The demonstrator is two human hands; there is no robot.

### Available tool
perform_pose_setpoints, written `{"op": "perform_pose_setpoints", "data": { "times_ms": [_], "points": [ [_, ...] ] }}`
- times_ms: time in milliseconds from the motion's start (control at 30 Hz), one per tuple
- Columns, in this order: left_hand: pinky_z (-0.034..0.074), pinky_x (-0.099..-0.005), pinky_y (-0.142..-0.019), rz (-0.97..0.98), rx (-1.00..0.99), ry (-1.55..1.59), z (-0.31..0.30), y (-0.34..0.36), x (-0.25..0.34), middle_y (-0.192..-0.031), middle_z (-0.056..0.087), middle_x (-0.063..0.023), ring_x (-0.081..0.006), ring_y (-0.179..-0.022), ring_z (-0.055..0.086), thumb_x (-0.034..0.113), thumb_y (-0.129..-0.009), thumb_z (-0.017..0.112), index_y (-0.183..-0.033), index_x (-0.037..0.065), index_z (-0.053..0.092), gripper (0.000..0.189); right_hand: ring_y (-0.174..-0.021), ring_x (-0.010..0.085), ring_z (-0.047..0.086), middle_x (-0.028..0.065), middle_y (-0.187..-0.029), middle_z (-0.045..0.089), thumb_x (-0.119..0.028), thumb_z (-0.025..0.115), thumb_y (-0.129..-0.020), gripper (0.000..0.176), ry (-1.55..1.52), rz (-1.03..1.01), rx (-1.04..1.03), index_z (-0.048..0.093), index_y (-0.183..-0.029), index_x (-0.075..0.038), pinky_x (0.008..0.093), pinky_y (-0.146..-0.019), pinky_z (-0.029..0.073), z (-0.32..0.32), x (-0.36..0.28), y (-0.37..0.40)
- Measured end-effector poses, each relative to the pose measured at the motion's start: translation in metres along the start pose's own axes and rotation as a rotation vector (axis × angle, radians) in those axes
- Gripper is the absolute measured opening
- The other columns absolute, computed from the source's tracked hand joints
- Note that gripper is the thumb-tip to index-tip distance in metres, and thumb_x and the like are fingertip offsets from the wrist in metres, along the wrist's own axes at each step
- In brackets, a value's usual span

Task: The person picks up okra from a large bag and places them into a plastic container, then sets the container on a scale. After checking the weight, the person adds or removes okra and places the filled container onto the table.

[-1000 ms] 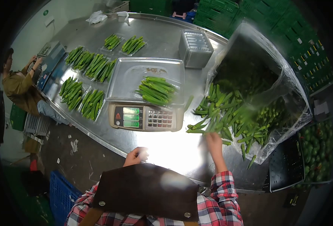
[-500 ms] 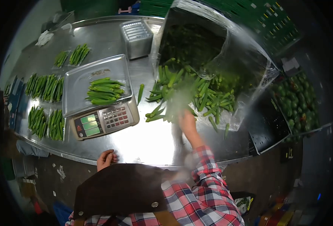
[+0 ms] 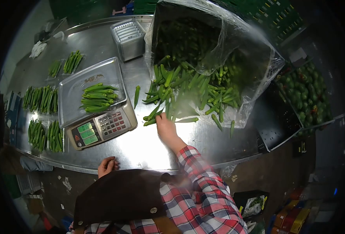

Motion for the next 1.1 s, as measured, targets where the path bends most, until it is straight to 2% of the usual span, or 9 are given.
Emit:
{"op": "perform_pose_setpoints", "data": {
  "times_ms": [167,300,400,500,567,700,767,1033,1100],
  "points": [
    [0.046,-0.0225,-0.066,0.001,0.018,-0.025,0.001,0.0,0.0,-0.083,0.061,-0.0065,-0.0087,-0.07,0.054,0.01,-0.09,0.05,-0.105,-0.002,0.055,0.02,-0.075,0.0361,0.056,0.0144,-0.093,0.051,-0.012,0.055,-0.076,0.014,-0.036,-0.114,-0.046,0.05,-0.087,-0.005,0.0438,-0.061,0.047,-0.003,0.005,0.002],
    [0.047,-0.0235,-0.064,-0.011,0.017,-0.076,-0.002,0.001,-0.005,-0.084,0.062,-0.0078,-0.0102,-0.073,0.057,0.014,-0.089,0.05,-0.105,-0.002,0.056,0.023,-0.063,0.0259,0.057,0.0116,-0.083,0.052,-0.01,0.064,-0.076,0.021,-0.289,-0.165,0.085,0.05,-0.09,-0.003,0.0345,-0.055,0.045,-0.032,0.002,0.0],
    [0.047,-0.0236,-0.066,-0.021,0.003,-0.07,-0.002,0.001,-0.005,-0.085,0.062,-0.0081,-0.0109,-0.075,0.058,0.015,-0.089,0.05,-0.106,-0.001,0.056,0.024,-0.07,0.0331,0.055,0.0145,-0.09,0.055,-0.02,0.061,-0.08,0.023,-0.527,0.006,-0.068,0.052,-0.094,-0.004,0.0373,-0.062,0.046,-0.053,-0.031,-0.03],
    [0.048,-0.0241,-0.068,-0.036,-0.019,-0.075,-0.001,0.0,-0.004,-0.086,0.061,-0.0086,-0.0117,-0.076,0.058,0.016,-0.089,0.05,-0.107,-0.001,0.055,0.025,-0.074,0.0322,0.057,0.0136,-0.092,0.058,-0.02,0.064,-0.078,0.028,-0.483,-0.16,0.041,0.053,-0.098,-0.004,0.0361,-0.065,0.045,-0.075,-0.096,-0.076],
    [0.048,-0.0245,-0.069,-0.041,-0.024,-0.064,-0.003,0.001,-0.002,-0.087,0.061,-0.0088,-0.0122,-0.078,0.059,0.016,-0.089,0.05,-0.108,-0.001,0.055,0.026,-0.059,0.0222,0.052,0.011,-0.081,0.056,-0.014,0.067,-0.075,0.024,-0.449,-0.318,0.178,0.054,-0.092,-0.001,0.0309,-0.057,0.043,-0.083,-0.14,-0.104],
    [0.048,-0.025,-0.07,-0.016,-0.021,0.003,-0.008,0.001,-0.005,-0.088,0.061,-0.009,-0.0129,-0.078,0.059,0.016,-0.09,0.049,-0.109,-0.002,0.054,0.027,-0.078,0.034,0.056,0.0136,-0.088,0.056,-0.014,0.062,-0.076,0.021,-0.359,-0.435,0.121,0.055,-0.093,-0.004,0.0382,-0.068,0.045,-0.067,-0.186,-0.147],
    [0.048,-0.0248,-0.071,-0.005,-0.024,0.042,-0.01,0.002,-0.007,-0.088,0.061,-0.009,-0.0128,-0.078,0.059,0.016,-0.09,0.049,-0.109,-0.002,0.054,0.027,-0.072,0.0327,0.055,0.0126,-0.086,0.056,-0.01,0.064,-0.074,0.018,-0.343,-0.518,0.13,0.058,-0.089,-0.003,0.0365,-0.062,0.044,-0.057,-0.19,-0.152],
    [0.048,-0.0238,-0.07,-0.055,-0.117,0.014,-0.004,-0.002,-0.002,-0.09,0.06,-0.008,-0.0114,-0.078,0.058,0.017,-0.09,0.049,-0.112,0.0,0.052,0.028,-0.058,0.0169,0.052,0.0089,-0.085,0.056,-0.01,0.063,-0.077,0.016,-0.413,-0.236,0.15,0.059,-0.091,-0.002,0.0265,-0.056,0.043,-0.086,-0.09,-0.116],
    [0.048,-0.0236,-0.069,-0.059,-0.149,-0.016,-0.002,-0.002,0.0,-0.092,0.059,-0.0076,-0.0112,-0.079,0.057,0.018,-0.091,0.049,-0.113,0.001,0.052,0.029,-0.069,0.0245,0.057,0.0134,-0.087,0.057,-0.011,0.062,-0.076,0.018,-0.403,-0.176,0.137,0.058,-0.091,0.0,0.0327,-0.058,0.045,-0.089,-0.076,-0.102]
  ]
}}
Point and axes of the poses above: each hand's wrist, its own y-axis away from the middle knuckle, its own z-axis out of the palm, x = y × z, the point moved 8 cm from there along -y, towards the middle knuckle
